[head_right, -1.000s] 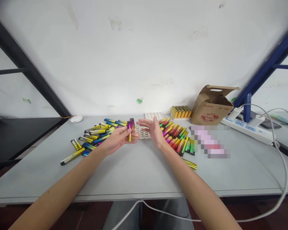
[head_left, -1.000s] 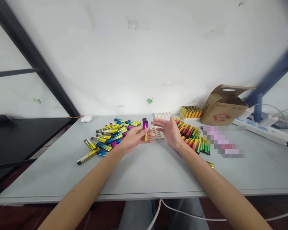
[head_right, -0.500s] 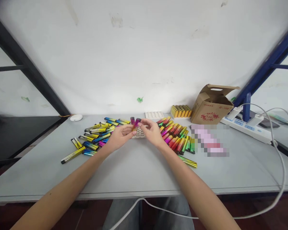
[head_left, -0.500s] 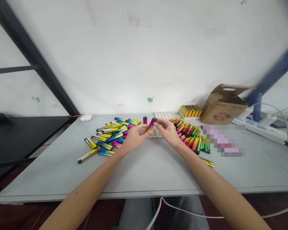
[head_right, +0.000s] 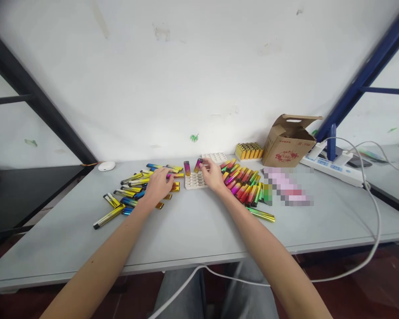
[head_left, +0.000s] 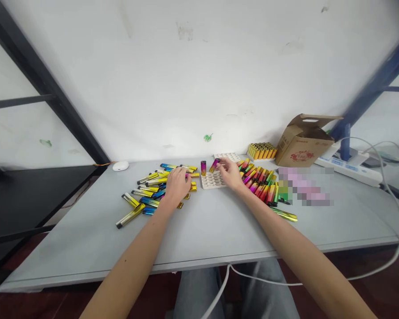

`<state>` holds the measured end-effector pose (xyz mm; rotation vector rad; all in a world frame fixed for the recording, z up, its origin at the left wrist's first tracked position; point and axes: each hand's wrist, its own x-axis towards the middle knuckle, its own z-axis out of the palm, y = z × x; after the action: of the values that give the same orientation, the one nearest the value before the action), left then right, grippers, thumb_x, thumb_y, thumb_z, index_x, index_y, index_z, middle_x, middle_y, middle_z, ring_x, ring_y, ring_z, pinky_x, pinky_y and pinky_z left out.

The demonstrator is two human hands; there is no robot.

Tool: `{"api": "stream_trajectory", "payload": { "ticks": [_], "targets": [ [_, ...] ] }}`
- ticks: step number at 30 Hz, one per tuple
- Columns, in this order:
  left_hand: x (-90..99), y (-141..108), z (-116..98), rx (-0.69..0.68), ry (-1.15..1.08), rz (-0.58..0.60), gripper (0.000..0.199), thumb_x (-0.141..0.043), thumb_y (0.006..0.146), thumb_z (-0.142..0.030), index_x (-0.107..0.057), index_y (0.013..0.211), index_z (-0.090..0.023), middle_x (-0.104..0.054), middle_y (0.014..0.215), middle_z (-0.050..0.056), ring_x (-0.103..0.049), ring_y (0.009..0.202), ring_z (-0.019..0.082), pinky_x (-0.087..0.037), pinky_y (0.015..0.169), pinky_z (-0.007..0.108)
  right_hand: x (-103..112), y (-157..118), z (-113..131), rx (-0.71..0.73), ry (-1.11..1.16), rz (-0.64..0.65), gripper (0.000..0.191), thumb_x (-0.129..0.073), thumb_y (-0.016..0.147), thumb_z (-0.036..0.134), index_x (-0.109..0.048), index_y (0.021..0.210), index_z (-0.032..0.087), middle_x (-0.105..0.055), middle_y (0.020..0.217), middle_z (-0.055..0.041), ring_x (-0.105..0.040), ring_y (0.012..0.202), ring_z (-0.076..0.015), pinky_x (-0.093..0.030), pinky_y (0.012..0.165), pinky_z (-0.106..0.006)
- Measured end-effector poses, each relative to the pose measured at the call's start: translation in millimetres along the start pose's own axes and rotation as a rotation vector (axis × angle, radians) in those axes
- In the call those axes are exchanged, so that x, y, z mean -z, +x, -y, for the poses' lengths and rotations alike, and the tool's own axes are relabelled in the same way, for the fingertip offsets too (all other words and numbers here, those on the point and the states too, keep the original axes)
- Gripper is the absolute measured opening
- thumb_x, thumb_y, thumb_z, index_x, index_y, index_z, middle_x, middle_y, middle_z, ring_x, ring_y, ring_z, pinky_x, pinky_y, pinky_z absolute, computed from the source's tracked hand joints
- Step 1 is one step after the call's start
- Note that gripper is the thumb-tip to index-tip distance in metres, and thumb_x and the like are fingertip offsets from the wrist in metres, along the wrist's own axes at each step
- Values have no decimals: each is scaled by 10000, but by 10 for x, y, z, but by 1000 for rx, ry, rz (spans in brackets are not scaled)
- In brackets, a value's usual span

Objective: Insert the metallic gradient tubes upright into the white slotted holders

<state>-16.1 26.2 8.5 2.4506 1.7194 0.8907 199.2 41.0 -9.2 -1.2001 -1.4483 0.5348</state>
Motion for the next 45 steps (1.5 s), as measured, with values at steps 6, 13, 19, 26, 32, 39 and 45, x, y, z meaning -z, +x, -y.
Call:
{"api": "stream_trajectory", "payload": {
  "ticks": [6,13,19,26,32,39,45],
  "targets": [
    [-42,11,51,-11,91,-11,219,-453,900,-249,-637,1001,-185,-622,1124,126,-524,1118,293,-426,974,420,-19,7,-46,34,-18,4,379,-511,878,379,-605,1162,147,-717,1022,-123,-695,829,-215,-548,732,-363],
    [-95,22,91,9,131,10,266,-454,896,-252,-662,1041,-170,-595,1195,158,-480,1206,323,-417,988,449,-28,1,-47,85,-64,45,375,-493,898,370,-605,1171,139,-706,1072,-132,-683,943,-237,-533,785,-371],
    [-44,14,44,7,157,81,255,-441,914,-305,-671,963,-205,-681,1000,119,-588,1012,302,-443,882,414,-31,-21,-42,141,-100,76,353,-498,900,372,-625,1138,144,-720,1028,-124,-675,977,-240,-520,822,-374],
    [-50,34,30,31,138,103,290,-405,937,-287,-639,1073,-183,-670,1051,141,-578,1049,306,-437,896,406,-12,-34,34,191,-160,150,319,-465,913,327,-635,1136,177,-714,1046,-95,-658,953,-219,-522,797,-352],
    [-79,67,55,71,95,146,332,-437,893,-181,-634,1161,-178,-677,1051,145,-560,1080,324,-442,898,421,-21,-58,-17,196,-345,265,413,-502,893,264,-542,1296,181,-685,1157,-128,-610,1100,-265,-477,922,-415],
    [-113,109,133,119,22,121,286,-567,824,-231,-666,1091,-199,-686,1033,107,-592,1032,295,-453,916,404,20,-85,37,199,-429,266,524,-460,922,307,-402,1413,136,-644,1227,-165,-517,1227,-291,-428,996,-441],
    [-114,95,153,121,-16,119,247,-576,814,-212,-679,1038,-198,-703,1039,85,-605,1033,280,-451,932,398,82,-131,66,267,-438,230,478,-465,915,309,-456,1355,121,-601,1271,-175,-512,1221,-291,-413,1022,-459]
  ]
}}
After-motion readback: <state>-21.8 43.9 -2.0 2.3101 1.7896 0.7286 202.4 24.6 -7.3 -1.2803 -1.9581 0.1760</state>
